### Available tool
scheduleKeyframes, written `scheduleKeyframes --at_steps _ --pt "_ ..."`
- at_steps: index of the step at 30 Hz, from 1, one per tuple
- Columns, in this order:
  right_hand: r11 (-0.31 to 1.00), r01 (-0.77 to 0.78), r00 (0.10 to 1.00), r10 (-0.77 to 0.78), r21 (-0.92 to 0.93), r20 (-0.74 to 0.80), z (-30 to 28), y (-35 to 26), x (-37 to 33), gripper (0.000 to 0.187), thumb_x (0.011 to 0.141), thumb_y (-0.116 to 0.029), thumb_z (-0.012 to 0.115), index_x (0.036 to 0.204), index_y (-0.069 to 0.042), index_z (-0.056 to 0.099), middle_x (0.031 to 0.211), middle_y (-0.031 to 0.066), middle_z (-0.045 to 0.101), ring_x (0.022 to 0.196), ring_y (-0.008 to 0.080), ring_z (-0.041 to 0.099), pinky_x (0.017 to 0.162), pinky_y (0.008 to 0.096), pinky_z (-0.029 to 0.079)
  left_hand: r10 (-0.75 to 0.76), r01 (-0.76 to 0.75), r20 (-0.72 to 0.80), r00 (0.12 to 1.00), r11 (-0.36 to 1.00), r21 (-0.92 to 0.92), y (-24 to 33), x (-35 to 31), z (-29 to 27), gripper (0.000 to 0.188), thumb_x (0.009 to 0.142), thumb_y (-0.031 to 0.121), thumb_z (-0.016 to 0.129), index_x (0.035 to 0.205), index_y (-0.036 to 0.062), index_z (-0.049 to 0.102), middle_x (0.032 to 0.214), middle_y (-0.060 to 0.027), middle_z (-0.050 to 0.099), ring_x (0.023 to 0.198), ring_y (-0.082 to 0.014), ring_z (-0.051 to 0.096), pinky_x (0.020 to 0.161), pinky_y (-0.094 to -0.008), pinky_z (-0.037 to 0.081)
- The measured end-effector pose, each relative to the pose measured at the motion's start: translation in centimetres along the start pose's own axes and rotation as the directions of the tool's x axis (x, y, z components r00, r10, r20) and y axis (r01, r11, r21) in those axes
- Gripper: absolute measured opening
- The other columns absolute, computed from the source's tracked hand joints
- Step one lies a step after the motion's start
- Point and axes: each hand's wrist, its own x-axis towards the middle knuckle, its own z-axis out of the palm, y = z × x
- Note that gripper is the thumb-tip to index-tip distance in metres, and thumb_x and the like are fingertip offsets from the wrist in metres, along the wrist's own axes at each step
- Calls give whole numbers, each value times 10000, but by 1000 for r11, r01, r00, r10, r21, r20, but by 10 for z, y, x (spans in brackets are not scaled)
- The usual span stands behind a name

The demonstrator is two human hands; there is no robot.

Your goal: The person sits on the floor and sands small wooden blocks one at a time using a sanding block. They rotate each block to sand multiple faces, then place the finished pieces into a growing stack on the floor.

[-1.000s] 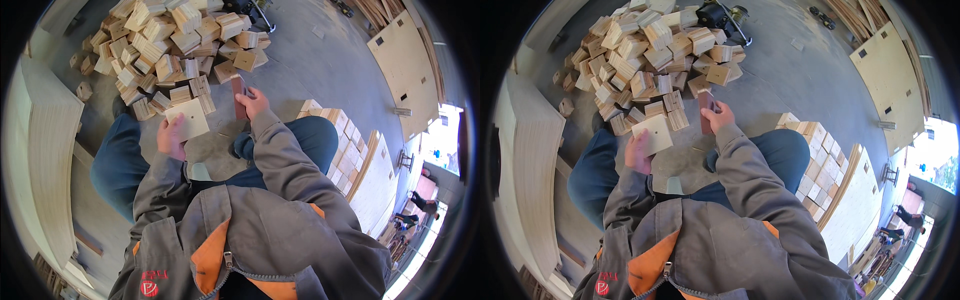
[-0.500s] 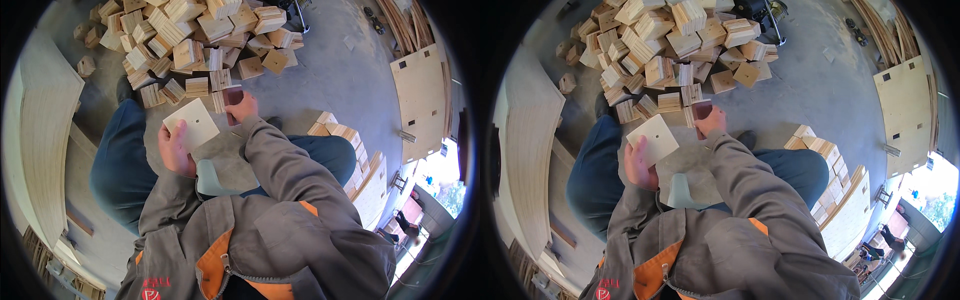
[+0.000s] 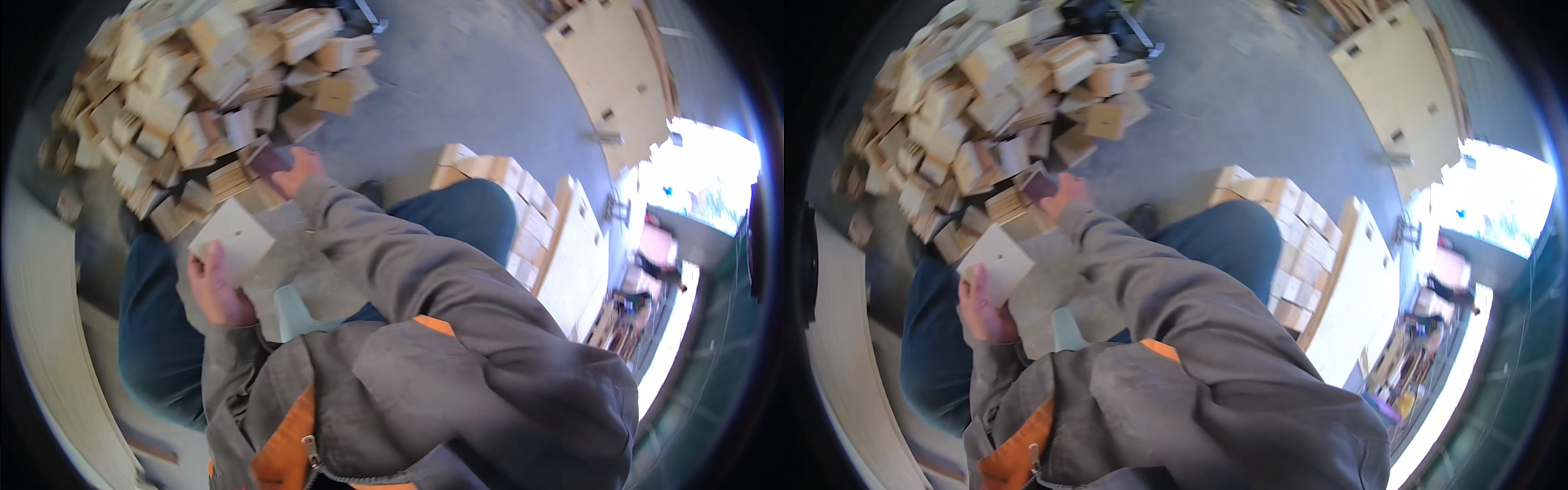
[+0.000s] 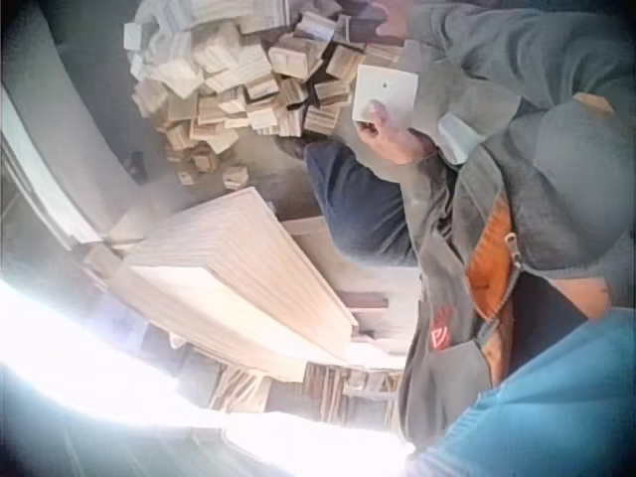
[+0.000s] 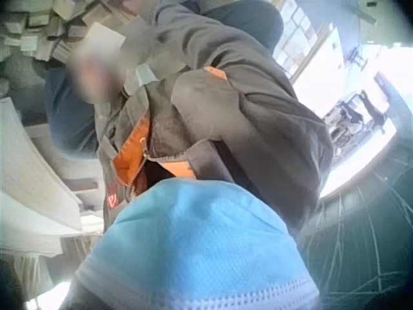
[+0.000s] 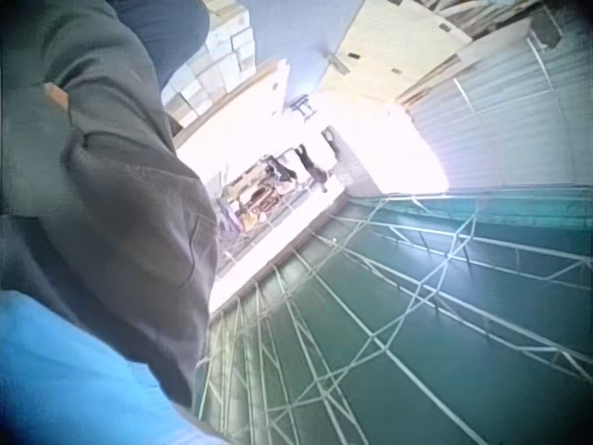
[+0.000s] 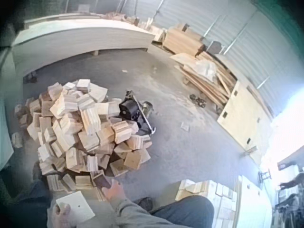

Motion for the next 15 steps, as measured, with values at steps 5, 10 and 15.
scheduleKeyframes --at_steps 5,10,15 --pt "954 189 962 -228 231 152 -80 -49 -49 753 712 -326 818 1343 -14 552 1244 252 619 1176 388 604 1008 427 493 -20 19 60 998 1000 23 -7 -8 9 342 975 194 657 1242 10 551 1152 -116 657 1018 -209 660 883 -357 547" --pt "875 387 898 -429 292 96 -125 -64 -131 768 758 -328 823 1390 -13 517 1288 232 591 1209 376 588 1029 406 474 -75 69 174 982 997 42 -12 -19 19 384 974 225 653 1261 0 531 1184 -133 643 1041 -248 667 893 -387 558" --pt "875 307 905 -390 374 171 -158 -60 -181 812 760 -342 837 1409 0 487 1308 233 583 1223 371 583 1039 400 466 -72 41 333 940 994 100 -16 -26 17 425 974 235 636 1305 7 498 1220 -154 625 1070 -275 664 915 -420 560"
